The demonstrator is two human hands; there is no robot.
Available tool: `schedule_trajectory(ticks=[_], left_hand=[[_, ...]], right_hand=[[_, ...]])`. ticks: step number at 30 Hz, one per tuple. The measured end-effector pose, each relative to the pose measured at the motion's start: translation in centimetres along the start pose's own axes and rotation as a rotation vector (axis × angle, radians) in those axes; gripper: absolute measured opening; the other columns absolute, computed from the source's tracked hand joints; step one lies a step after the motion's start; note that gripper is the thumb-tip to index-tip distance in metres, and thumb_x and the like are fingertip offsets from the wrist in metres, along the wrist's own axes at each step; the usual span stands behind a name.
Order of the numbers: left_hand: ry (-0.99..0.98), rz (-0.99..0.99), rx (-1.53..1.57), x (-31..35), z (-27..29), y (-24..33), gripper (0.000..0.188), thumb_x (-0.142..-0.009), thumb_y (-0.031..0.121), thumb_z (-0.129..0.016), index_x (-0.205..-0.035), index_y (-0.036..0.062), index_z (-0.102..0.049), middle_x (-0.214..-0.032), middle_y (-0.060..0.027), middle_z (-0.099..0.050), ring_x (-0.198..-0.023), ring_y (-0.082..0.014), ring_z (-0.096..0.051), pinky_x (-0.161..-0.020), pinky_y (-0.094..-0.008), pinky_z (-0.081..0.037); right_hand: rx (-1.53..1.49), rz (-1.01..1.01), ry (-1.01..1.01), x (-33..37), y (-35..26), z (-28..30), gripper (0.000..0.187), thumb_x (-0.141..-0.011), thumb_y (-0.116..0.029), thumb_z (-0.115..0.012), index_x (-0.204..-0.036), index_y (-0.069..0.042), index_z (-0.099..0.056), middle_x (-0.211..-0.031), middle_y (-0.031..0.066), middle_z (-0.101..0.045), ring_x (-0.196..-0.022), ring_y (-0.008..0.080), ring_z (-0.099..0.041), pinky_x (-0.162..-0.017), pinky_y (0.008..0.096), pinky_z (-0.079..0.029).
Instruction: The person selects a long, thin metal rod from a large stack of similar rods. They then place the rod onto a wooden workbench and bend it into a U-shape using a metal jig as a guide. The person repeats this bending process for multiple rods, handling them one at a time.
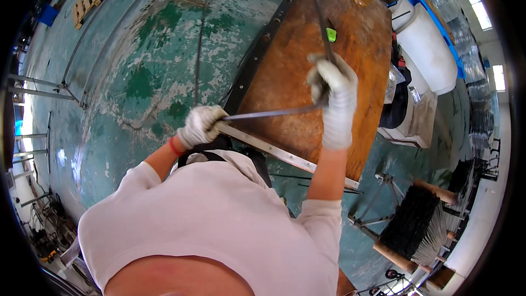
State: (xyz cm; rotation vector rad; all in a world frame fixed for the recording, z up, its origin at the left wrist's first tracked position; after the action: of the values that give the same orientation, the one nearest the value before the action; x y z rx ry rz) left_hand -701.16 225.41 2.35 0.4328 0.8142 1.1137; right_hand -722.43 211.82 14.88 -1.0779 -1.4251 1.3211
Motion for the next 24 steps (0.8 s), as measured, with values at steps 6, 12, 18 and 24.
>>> schedule_trajectory(ticks=[6, 12, 18, 24], left_hand=[[0.311, 0.362, -0.178, 2.3, 9.1, -4.3, 0.012, -0.074, 0.018, -0.067, -0.077, 0.0072, -0.062, -0.062, -0.0103, -0.058, -0.054, -0.0276, -0.058, -0.05, -0.0333, -0.046], [0.426, 0.551, -0.197, 7.1, 11.6, -9.5, 0.008, -0.074, 0.013, -0.064, -0.078, 0.0061, -0.066, -0.061, -0.0102, -0.06, -0.053, -0.0223, -0.058, -0.05, -0.0282, -0.045], [0.32, 0.659, -0.27, 9.3, 12.0, -14.9, 0.016, -0.077, 0.024, -0.065, -0.077, 0.0077, -0.066, -0.066, -0.0113, -0.061, -0.06, -0.0274, -0.061, -0.054, -0.0336, -0.048], [0.302, 0.699, -0.29, 9.4, 11.1, -19.8, 0.019, -0.079, 0.028, -0.064, -0.08, 0.0093, -0.067, -0.07, -0.0103, -0.063, -0.063, -0.028, -0.062, -0.055, -0.0359, -0.049]], right_hand=[[-0.125, -0.267, -0.171, -10.3, 7.3, -9.1, 0.022, -0.076, -0.021, -0.061, -0.082, 0.0, -0.066, -0.062, 0.0054, -0.061, -0.046, 0.0104, -0.051, -0.04, 0.0226, -0.038], [-0.005, -0.541, -0.205, -13.6, 18.2, -17.0, 0.02, -0.072, -0.029, -0.061, -0.071, -0.009, -0.064, -0.064, 0.0035, -0.063, -0.047, 0.0128, -0.049, -0.045, 0.0264, -0.038], [-0.095, -0.841, -0.163, -15.3, 29.5, -20.6, 0.013, -0.074, -0.022, -0.059, -0.075, -0.01, -0.061, -0.068, 0.0054, -0.064, -0.056, 0.0164, -0.054, -0.053, 0.0303, -0.042], [-0.445, -1.132, -0.33, -18.2, 33.7, -22.4, 0.029, -0.088, -0.031, -0.054, -0.083, -0.003, -0.058, -0.081, 0.0144, -0.065, -0.073, 0.022, -0.062, -0.069, 0.0326, -0.052]])
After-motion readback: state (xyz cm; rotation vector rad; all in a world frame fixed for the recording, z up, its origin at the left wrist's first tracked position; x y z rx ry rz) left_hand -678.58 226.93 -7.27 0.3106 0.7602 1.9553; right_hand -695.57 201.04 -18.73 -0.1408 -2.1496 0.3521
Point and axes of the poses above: each hand's wrist, its own x-axis away from the middle knuckle, its own z-axis out of the back of the hand, y = z × x, the point moved 7 cm from there along -x, towards the middle knuckle
